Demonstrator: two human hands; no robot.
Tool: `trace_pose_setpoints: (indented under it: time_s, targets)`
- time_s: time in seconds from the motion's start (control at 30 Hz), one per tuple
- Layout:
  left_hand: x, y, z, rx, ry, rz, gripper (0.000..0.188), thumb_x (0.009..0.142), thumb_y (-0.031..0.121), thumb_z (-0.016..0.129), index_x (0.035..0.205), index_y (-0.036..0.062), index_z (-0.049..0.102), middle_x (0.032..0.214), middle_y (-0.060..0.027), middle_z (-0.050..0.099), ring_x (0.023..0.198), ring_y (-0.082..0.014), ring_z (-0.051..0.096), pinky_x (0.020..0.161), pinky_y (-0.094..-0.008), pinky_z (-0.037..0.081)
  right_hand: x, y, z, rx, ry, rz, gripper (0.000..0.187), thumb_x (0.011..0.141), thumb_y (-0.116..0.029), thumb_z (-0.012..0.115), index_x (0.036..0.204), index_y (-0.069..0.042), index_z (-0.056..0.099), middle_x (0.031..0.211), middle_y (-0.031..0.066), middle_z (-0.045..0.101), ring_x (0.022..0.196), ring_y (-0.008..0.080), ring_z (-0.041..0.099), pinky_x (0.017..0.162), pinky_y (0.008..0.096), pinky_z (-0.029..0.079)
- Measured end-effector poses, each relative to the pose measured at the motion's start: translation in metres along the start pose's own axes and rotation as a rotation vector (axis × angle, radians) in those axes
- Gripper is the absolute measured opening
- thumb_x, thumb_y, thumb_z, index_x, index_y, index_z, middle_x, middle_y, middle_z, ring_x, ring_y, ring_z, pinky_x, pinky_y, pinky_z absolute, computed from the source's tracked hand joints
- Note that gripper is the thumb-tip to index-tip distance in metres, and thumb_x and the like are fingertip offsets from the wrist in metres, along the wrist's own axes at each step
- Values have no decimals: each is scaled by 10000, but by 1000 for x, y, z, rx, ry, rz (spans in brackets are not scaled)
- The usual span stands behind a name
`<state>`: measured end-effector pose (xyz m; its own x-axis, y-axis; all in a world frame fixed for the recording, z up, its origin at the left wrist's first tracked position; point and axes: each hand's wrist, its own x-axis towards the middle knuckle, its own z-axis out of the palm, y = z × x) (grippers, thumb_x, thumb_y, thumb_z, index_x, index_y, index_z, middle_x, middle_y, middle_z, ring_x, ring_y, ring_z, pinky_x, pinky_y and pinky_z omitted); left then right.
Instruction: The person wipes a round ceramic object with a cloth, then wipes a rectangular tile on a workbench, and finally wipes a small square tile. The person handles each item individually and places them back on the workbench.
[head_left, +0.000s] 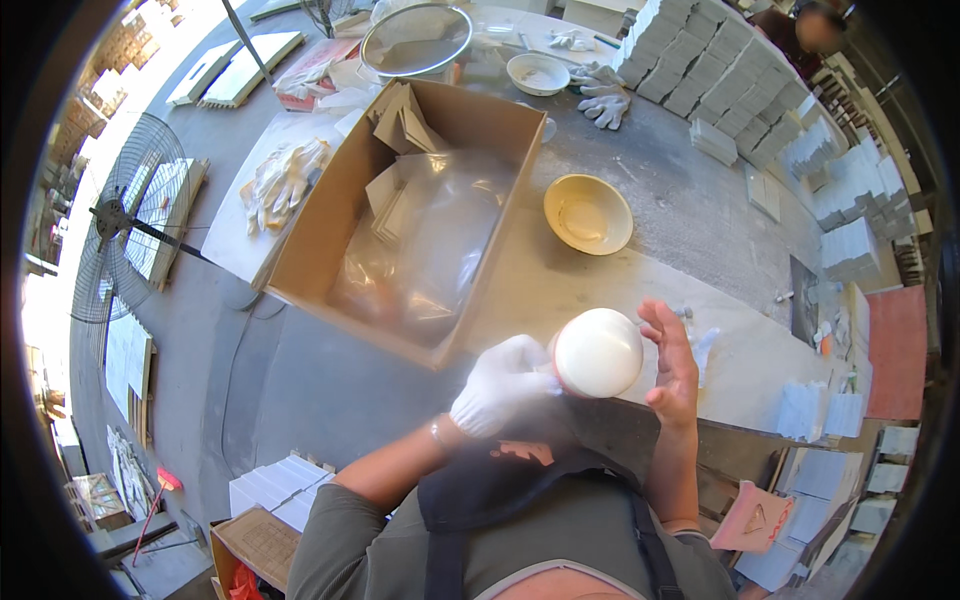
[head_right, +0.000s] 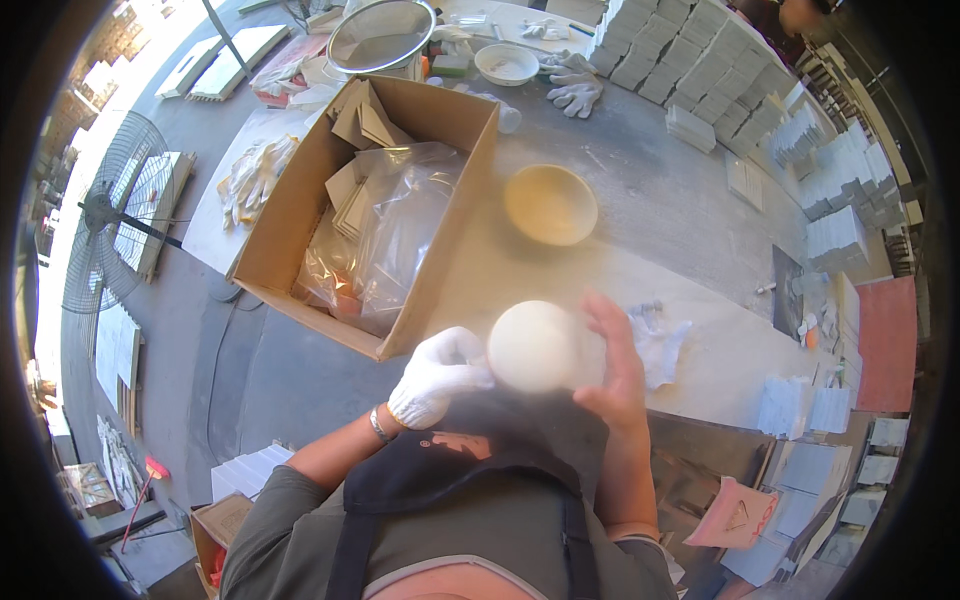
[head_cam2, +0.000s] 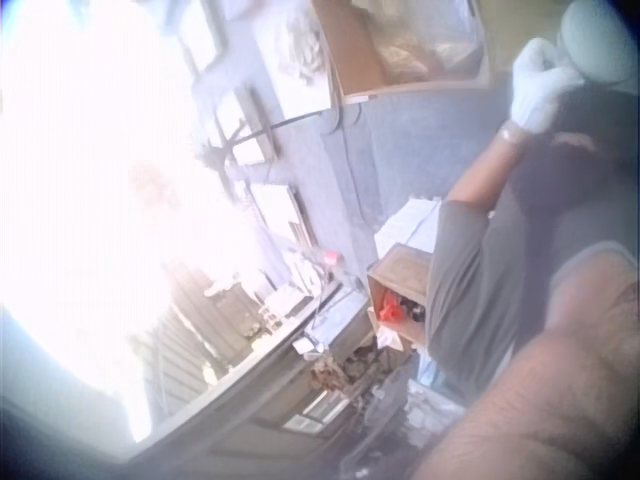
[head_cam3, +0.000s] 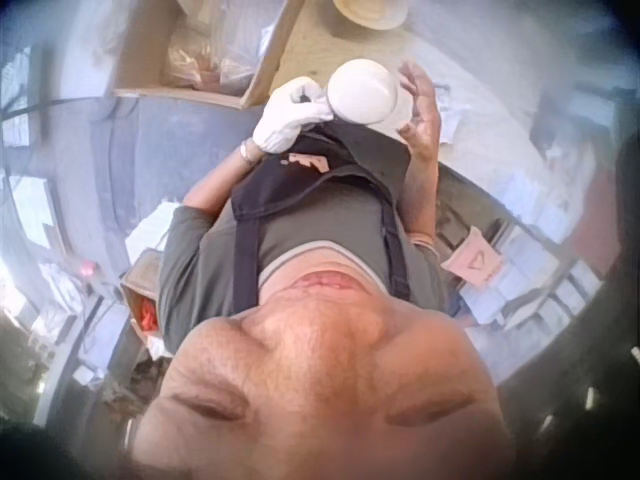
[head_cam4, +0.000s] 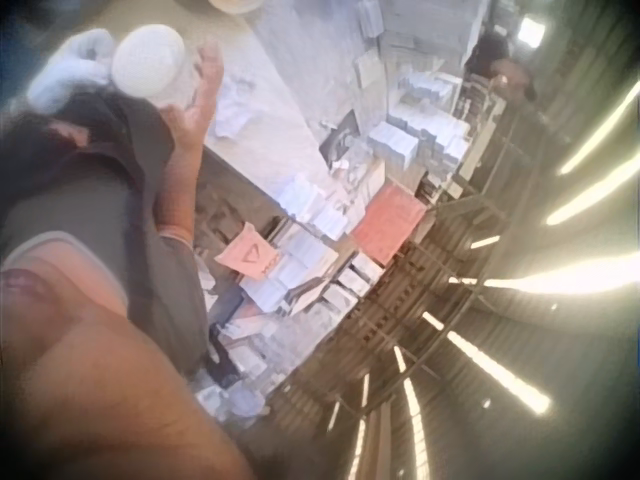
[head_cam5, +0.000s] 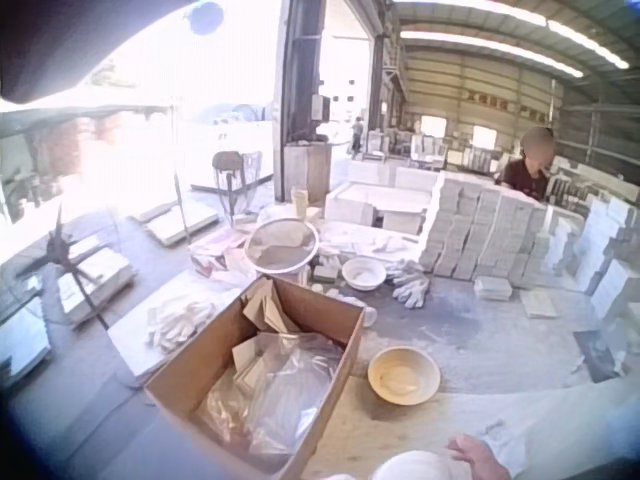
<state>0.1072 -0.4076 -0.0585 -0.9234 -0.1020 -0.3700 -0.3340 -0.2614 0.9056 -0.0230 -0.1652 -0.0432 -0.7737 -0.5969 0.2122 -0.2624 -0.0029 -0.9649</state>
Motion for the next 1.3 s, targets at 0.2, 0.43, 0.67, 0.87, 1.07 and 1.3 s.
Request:
trace_pose_setpoints:
  time_s: [0.2,0.43,0.67,0.87,1.07,1.3]
  targets:
    - [9,41,5,-465,127,133,165,823,-62,711,927,14,607,875,-65,656,776,-151,650,689,-308,545,103,74,-84,-124,249,223,436,985,-282,695,1353,-53,649,1289,80,656,1204,167,581,987,302,449]
    - [0,46,-2,-625,624,366,640,723,-1,787,1327,-30,577,1268,-187,672,1143,-344,674,985,-466,571,270,212,-136,-466,185,73,356,938,-280,730,1221,-64,718,1105,92,723,950,190,682,852,345,543]
    - [-74,15,-20,-118,891,497,535,960,251,653,1418,-1,535,1324,-162,622,1161,-320,624,935,-440,547,437,307,-124,-857,175,-44,463,892,-278,736,1306,-88,652,1258,140,677,1134,331,658,952,432,535]
    - [-127,-7,-42,-397,1157,353,539,908,348,729,1321,54,544,1068,-116,625,887,-269,594,725,-451,509,513,353,-103,-1070,106,121,456,924,-232,686,1375,-240,616,1438,139,564,1274,364,584,1032,469,513]
    - [-146,-24,-56,-266,1267,244,416,920,355,725,1144,51,550,948,-99,596,795,-238,551,659,-417,476,537,386,-116,-1221,100,80,97,942,-218,643,1031,-178,639,1211,49,667,1124,329,638,882,490,550]
    - [-132,-30,-70,565,1488,225,355,917,325,725,1035,31,563,901,-98,599,742,-203,535,614,-370,461,510,340,-191,-439,338,77,182,993,-252,679,1102,-107,662,968,24,720,930,200,692,840,371,536]
